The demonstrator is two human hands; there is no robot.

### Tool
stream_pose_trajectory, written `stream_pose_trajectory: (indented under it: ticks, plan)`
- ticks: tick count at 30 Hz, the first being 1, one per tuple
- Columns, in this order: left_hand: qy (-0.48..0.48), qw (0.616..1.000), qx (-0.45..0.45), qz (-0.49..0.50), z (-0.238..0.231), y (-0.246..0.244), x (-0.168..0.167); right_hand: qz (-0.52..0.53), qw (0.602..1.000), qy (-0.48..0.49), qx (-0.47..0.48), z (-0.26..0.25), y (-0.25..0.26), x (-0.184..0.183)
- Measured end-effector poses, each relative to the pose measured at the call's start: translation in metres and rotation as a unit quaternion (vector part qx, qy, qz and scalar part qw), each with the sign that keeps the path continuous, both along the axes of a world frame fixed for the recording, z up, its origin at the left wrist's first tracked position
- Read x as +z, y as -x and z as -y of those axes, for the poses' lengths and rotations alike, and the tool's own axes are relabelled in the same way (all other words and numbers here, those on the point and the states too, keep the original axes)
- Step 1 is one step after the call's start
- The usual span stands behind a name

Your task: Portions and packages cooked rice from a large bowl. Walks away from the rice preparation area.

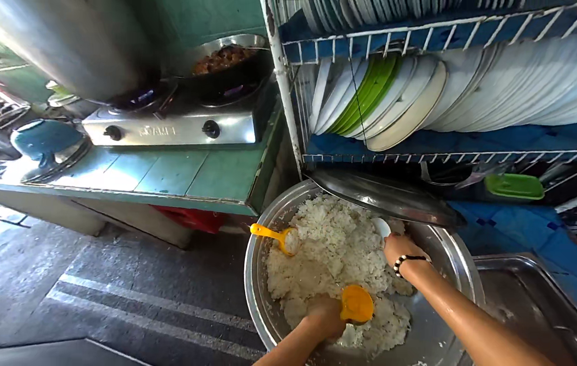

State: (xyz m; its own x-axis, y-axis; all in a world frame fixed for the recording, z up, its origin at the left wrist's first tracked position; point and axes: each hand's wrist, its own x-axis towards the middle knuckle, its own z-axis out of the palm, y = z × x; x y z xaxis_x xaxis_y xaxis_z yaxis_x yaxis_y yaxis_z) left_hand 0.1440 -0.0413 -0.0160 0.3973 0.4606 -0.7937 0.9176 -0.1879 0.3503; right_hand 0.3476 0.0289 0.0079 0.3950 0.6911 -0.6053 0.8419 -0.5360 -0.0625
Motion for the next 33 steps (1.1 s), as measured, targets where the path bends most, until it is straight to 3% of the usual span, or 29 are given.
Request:
stream_pose_trajectory:
  ticks: [2,5,15,19,23,26,29,31,33]
  plan:
    - [0.023,0.992,0.098,0.08,-0.003,0.011,0.014,-0.005,1.0,-0.001,0.013,0.007,-0.001,0.005]
    - [0.015,0.972,0.208,0.109,-0.007,0.025,0.026,-0.01,1.0,-0.004,0.012,0.012,0.005,0.007]
    - [-0.025,0.968,0.222,0.115,-0.056,-0.023,0.026,-0.102,0.989,-0.027,-0.107,0.042,0.05,-0.003]
    - [-0.031,0.97,0.221,0.09,-0.06,-0.027,0.031,-0.125,0.991,0.011,-0.037,0.054,0.076,0.01]
    - [-0.024,0.962,0.246,0.118,-0.059,-0.001,0.008,-0.147,0.988,0.031,0.023,0.078,0.101,-0.001]
    - [0.039,0.942,0.304,0.135,-0.059,0.031,0.013,-0.221,0.971,0.054,0.069,0.074,0.066,0.012]
    - [0.113,0.917,0.347,0.164,-0.056,0.053,0.023,-0.278,0.961,0.001,0.01,0.057,0.01,0.025]
    - [0.091,0.916,0.353,0.165,-0.054,0.054,0.026,-0.198,0.978,-0.06,-0.031,0.034,-0.01,0.026]
    - [0.021,0.943,0.311,0.121,-0.057,0.045,0.022,-0.115,0.993,-0.013,-0.011,0.007,-0.016,0.02]
